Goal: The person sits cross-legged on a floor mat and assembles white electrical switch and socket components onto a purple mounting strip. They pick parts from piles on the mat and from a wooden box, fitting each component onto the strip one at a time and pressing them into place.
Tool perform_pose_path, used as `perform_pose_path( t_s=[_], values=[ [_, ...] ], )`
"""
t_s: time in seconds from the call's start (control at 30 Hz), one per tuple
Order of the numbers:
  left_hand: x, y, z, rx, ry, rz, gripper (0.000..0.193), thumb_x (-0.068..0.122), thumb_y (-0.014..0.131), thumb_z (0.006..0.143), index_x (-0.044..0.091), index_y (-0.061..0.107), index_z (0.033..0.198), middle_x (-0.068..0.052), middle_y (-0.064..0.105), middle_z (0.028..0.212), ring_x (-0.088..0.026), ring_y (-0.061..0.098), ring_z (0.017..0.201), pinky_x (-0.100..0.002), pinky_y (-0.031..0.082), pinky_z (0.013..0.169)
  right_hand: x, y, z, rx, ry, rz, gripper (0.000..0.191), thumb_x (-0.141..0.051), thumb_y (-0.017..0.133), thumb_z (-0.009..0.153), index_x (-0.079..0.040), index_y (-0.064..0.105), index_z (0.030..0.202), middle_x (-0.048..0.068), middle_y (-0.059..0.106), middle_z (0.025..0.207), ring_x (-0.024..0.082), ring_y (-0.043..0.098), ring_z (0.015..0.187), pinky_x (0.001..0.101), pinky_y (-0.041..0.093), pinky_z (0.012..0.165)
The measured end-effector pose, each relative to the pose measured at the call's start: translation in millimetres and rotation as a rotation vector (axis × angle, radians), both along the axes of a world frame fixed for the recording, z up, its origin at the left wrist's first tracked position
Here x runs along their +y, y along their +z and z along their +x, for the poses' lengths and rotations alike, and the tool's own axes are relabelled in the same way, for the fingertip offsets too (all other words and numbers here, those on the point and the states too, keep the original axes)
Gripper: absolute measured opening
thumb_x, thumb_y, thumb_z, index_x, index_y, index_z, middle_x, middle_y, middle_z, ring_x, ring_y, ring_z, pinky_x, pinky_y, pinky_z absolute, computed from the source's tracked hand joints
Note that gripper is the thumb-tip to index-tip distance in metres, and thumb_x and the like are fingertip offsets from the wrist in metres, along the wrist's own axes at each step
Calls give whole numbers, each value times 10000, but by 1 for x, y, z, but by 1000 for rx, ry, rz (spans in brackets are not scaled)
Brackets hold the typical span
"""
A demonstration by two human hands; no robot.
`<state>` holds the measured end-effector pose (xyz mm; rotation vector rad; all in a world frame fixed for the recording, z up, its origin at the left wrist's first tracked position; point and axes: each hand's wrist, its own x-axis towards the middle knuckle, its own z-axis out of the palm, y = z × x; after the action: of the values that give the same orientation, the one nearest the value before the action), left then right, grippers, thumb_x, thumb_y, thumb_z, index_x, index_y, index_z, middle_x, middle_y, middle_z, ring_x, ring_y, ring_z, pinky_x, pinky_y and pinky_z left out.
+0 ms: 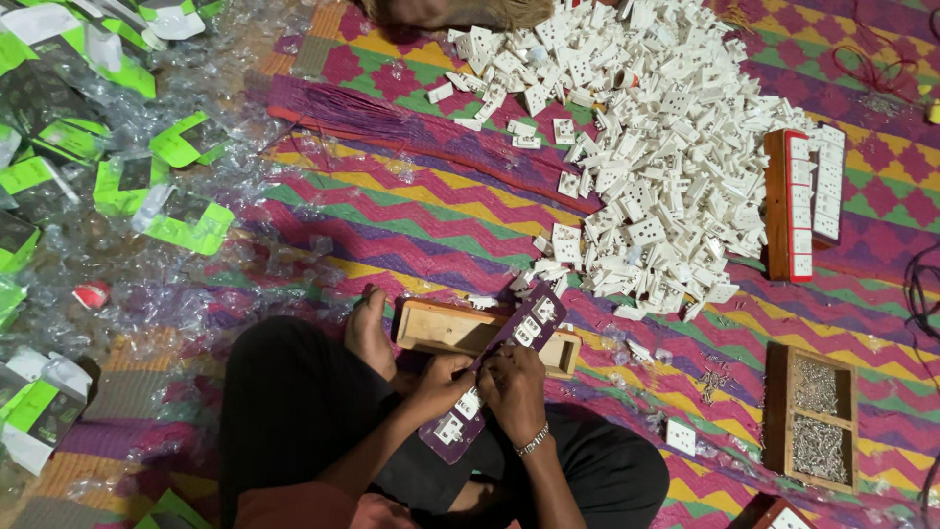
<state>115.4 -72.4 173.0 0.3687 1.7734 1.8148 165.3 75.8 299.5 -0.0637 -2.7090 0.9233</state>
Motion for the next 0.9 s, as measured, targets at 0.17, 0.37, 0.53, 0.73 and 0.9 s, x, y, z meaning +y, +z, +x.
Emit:
perform_pose_path(
  t_s=[0.17, 0.37, 0.53, 0.73, 0.9],
  values=[
    [0, -5, 0, 53, 2, -2, 178, 51, 646, 907, -72, 720, 1013, -102, 772, 898, -85, 672, 821, -281, 542, 717, -1, -2, 1, -9, -45, -2, 173, -117, 781, 716, -45, 749, 870, 122, 667, 987, 336, 584, 986, 456, 462, 858],
    [2, -1, 1, 38, 38, -63, 192, 77, 693, 886, -70, 742, 998, -113, 797, 896, -92, 702, 795, -271, 550, 712, 0, -4, 3, -37, -85, 16, 200, -139, 789, 702, -46, 739, 872, 123, 659, 1013, 335, 570, 1008, 460, 449, 882],
    [3, 2, 2, 50, 78, -5, 192, 65, 701, 868, -79, 735, 991, -118, 797, 921, -87, 692, 823, -269, 545, 722, 2, -7, 3, -52, -60, 20, 183, -129, 786, 700, -57, 752, 865, 122, 658, 1001, 331, 563, 1011, 465, 424, 870],
    [3, 1, 2, 60, 72, -3, 174, 47, 683, 866, -82, 712, 980, -123, 780, 901, -87, 680, 818, -276, 545, 713, 5, -11, 2, -88, -64, -67, 159, -134, 789, 724, -52, 749, 854, 107, 667, 977, 327, 564, 978, 441, 443, 852],
    [3, 5, 1, 54, 63, -49, 169, 49, 673, 865, -80, 711, 968, -126, 777, 878, -92, 679, 790, -285, 541, 686, 4, -8, 2, -38, -47, -54, 163, -127, 781, 706, -53, 752, 848, 103, 681, 979, 326, 574, 968, 440, 452, 850]
  ],
)
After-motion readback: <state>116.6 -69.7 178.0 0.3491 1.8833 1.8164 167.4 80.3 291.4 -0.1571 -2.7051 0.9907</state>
